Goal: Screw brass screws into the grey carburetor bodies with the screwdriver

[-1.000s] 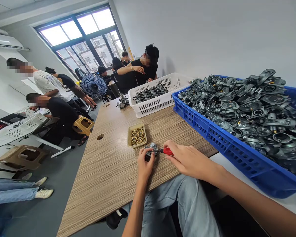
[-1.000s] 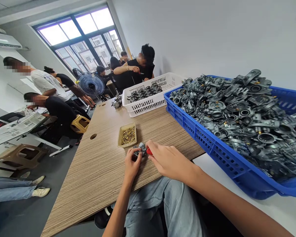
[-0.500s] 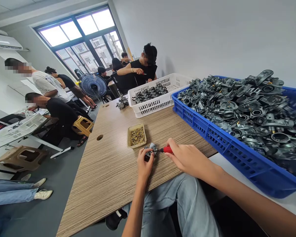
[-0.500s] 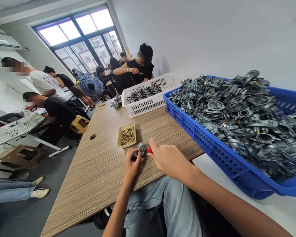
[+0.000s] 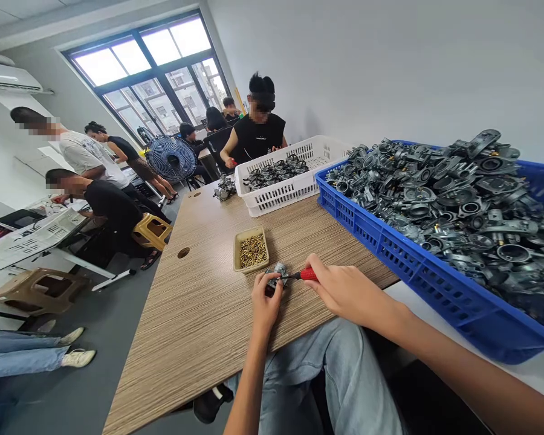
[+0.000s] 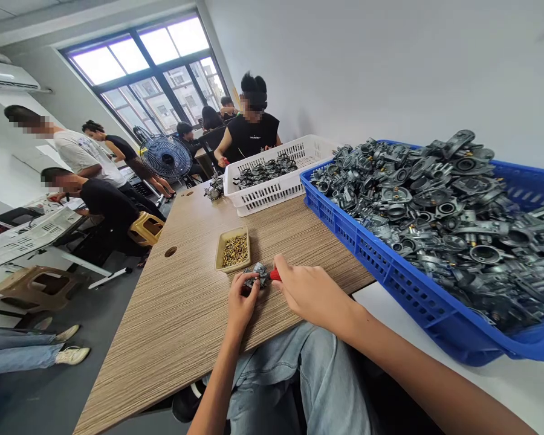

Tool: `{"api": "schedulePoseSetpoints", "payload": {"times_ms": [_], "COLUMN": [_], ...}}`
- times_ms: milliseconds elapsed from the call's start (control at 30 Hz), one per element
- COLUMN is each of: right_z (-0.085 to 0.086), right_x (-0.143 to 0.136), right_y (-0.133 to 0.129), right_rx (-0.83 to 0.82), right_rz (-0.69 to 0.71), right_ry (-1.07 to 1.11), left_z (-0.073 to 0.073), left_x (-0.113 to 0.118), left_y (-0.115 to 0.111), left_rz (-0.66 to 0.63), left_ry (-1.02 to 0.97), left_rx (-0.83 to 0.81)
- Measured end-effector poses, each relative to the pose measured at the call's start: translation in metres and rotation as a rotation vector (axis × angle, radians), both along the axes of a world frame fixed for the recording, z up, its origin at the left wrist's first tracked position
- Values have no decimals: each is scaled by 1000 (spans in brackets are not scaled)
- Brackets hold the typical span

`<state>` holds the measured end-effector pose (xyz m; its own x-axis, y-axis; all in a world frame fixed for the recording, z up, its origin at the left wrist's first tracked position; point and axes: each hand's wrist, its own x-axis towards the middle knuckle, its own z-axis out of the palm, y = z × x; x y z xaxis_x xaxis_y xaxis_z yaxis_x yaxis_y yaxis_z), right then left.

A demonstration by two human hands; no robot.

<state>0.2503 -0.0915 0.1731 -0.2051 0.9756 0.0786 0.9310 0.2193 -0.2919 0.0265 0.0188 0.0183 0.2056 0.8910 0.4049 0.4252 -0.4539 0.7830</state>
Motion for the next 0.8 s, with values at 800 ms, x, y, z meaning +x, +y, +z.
{"api": "schedulePoseSetpoints", "payload": {"times_ms": [800], "right_z": [-8], "right_x": [4], "right_y": [0], "right_rx": [73], "right_rz": [65], "right_ry": [45], "left_z": [26], "left_x": [-7], "left_y": [-21], "left_rz": [59], "left_ry": [81], "left_rx": [153]}}
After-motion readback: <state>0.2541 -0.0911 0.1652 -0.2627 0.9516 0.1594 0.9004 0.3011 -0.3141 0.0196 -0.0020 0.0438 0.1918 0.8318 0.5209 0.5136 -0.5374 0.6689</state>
